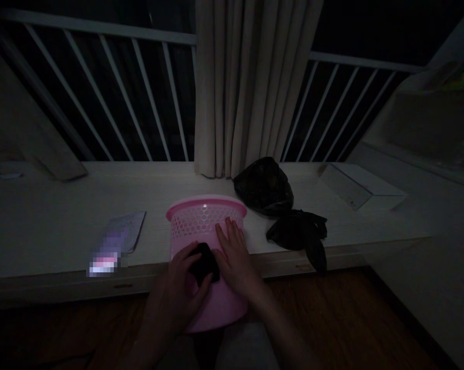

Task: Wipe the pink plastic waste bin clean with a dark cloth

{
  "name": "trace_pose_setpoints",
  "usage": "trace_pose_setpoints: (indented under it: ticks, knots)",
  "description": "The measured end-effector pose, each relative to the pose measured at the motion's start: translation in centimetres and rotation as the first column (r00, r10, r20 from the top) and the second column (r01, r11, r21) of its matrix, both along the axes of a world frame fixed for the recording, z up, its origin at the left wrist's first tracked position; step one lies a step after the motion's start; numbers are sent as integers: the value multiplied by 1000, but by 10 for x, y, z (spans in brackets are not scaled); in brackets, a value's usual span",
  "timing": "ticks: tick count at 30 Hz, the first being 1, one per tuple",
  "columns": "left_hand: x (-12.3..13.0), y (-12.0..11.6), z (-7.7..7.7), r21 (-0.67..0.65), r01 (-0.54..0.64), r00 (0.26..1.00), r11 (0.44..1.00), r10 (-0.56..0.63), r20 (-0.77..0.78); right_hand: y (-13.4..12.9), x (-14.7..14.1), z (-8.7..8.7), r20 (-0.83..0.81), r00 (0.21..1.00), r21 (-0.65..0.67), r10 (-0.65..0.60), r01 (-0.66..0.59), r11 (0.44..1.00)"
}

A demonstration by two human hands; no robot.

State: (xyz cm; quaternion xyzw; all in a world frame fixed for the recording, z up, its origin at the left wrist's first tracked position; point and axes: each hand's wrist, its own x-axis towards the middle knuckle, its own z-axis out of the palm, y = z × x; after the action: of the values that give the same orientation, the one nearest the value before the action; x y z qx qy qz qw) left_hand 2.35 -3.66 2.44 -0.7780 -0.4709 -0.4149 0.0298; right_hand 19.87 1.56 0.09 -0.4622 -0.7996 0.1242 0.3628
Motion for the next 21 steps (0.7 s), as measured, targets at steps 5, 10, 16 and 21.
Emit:
trace_pose_setpoints:
  ticks: [5, 10, 16, 21]
  knots:
    - [1, 1, -5, 12, -57, 998, 998, 56, 38, -46, 8, 15, -73, 997, -71, -1, -4, 998]
    - [-3, 0, -8, -63, -15, 1000, 998, 15, 4, -64, -7, 19, 124, 982, 103, 140, -153, 983]
    - [-3, -6, -12, -40, -80, 996, 996, 78, -46, -55, -6, 18, 207, 977, 184, 51, -90, 979]
    - [3, -4, -20, -27, -232, 972, 972, 230, -38, -33, -2, 21, 105, 993, 263, -50, 21, 965]
